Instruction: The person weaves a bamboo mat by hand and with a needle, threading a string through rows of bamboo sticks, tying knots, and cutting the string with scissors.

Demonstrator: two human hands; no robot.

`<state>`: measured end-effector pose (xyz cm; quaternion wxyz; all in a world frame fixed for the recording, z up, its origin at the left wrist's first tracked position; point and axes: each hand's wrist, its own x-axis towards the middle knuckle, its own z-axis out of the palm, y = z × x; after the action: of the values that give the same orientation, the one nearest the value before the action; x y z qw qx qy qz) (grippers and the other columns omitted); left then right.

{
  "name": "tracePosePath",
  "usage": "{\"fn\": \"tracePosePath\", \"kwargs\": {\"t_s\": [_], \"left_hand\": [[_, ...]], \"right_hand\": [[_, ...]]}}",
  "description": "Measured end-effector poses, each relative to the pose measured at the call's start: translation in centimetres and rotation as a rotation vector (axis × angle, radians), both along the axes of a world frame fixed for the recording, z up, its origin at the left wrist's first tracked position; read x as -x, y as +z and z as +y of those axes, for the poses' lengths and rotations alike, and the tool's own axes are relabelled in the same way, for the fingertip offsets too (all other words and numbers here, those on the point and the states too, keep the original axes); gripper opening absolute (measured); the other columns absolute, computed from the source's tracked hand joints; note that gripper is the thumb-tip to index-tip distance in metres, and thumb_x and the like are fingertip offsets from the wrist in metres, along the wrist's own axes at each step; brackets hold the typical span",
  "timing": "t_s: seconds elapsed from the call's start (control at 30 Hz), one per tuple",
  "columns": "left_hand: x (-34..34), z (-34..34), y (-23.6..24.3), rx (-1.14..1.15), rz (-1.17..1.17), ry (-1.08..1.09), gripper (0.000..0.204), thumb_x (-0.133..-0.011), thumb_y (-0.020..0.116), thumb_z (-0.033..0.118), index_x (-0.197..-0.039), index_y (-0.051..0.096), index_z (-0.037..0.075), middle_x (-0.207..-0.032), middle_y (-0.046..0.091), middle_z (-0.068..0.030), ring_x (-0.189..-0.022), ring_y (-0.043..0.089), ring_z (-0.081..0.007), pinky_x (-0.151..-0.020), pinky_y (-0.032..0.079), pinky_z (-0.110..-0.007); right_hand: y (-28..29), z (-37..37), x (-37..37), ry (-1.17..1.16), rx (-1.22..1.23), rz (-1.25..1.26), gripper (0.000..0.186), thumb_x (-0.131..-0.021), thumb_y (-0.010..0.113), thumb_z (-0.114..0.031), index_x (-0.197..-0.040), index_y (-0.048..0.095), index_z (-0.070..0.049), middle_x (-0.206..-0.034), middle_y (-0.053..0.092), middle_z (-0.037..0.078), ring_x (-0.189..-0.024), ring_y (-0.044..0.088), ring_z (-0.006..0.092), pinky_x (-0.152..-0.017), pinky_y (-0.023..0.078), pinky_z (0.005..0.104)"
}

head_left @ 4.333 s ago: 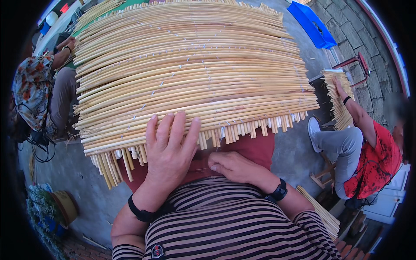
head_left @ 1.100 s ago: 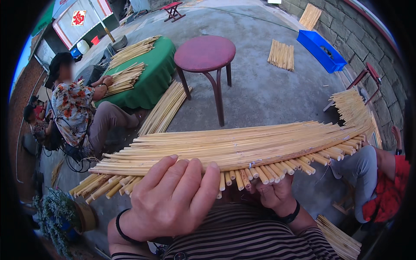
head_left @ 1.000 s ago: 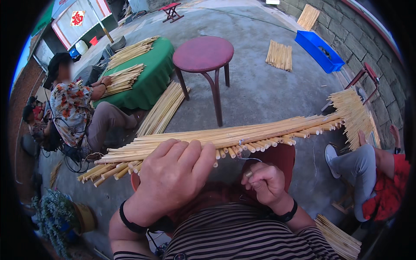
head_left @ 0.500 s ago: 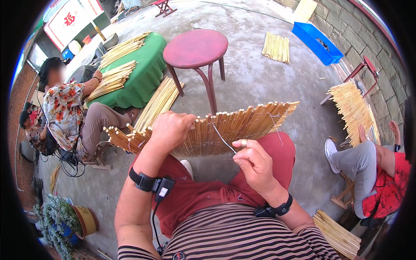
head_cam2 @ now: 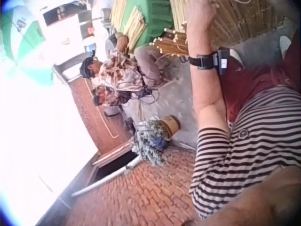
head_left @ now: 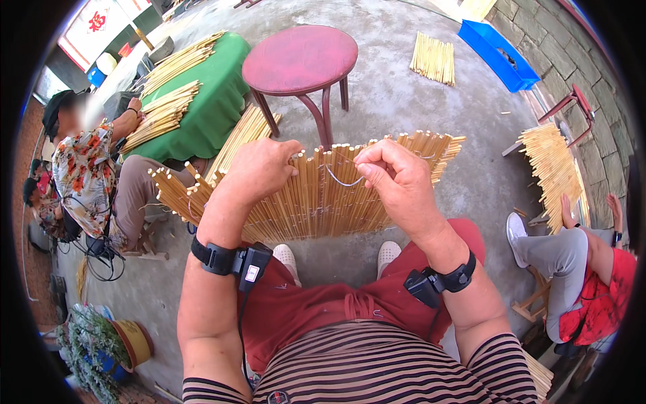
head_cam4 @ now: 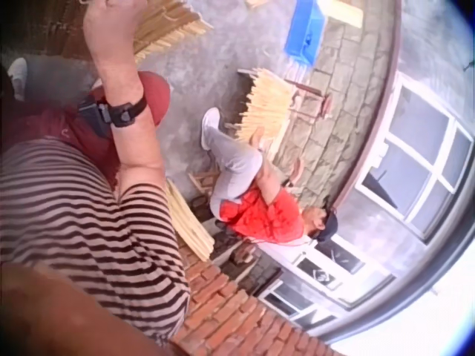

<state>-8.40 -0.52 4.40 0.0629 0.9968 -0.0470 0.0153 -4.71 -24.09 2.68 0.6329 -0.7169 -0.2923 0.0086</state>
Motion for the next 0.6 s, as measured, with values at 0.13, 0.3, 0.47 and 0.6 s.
{"fn": "tracePosePath", "kwargs": {"t_s": [0.13,0.3,0.47,0.6], "left_hand": [[0.7,-0.9,-0.2,-0.065,0.034,0.031,0.037,-0.078,0.074,0.039,-0.106,0.070,0.014,-0.076,0.069,-0.0102,-0.076,0.067,-0.0319,-0.067,0.051,-0.043],[1.2,-1.4,-0.3,-0.087,-0.013,0.045,0.034,-0.078,0.072,0.043,-0.093,0.071,0.012,-0.071,0.067,-0.0089,-0.069,0.065,-0.0309,-0.060,0.049,-0.042],[1.2,-0.9,-0.3,-0.047,-0.027,0.000,0.030,-0.077,0.073,0.039,-0.083,0.069,0.010,-0.068,0.064,-0.0086,-0.065,0.063,-0.0307,-0.057,0.048,-0.042],[1.7,-1.2,0.8,-0.027,-0.136,-0.099,0.026,-0.072,0.077,0.032,-0.075,0.064,0.010,-0.064,0.062,-0.0063,-0.063,0.063,-0.0288,-0.059,0.049,-0.041]], "right_hand": [[0.3,0.0,-0.9,0.106,-0.096,0.231,0.004,-0.094,0.060,-0.005,-0.092,0.060,-0.002,-0.083,0.065,0.004,-0.066,0.061,0.0080,-0.058,0.048,0.0218],[-0.5,-1.0,-0.8,0.249,-0.330,0.351,0.006,-0.098,0.057,-0.007,-0.100,0.056,-0.001,-0.085,0.066,0.007,-0.070,0.064,0.0099,-0.059,0.051,0.0214],[0.9,-0.3,-1.9,0.390,-0.555,0.226,0.008,-0.097,0.058,-0.006,-0.100,0.055,0.001,-0.090,0.064,0.009,-0.075,0.064,0.0122,-0.072,0.056,0.0256],[1.5,2.3,-2.5,0.468,-0.644,0.139,0.008,-0.098,0.057,-0.006,-0.100,0.054,0.001,-0.092,0.061,0.008,-0.080,0.063,0.0124,-0.082,0.057,0.0318]]}}
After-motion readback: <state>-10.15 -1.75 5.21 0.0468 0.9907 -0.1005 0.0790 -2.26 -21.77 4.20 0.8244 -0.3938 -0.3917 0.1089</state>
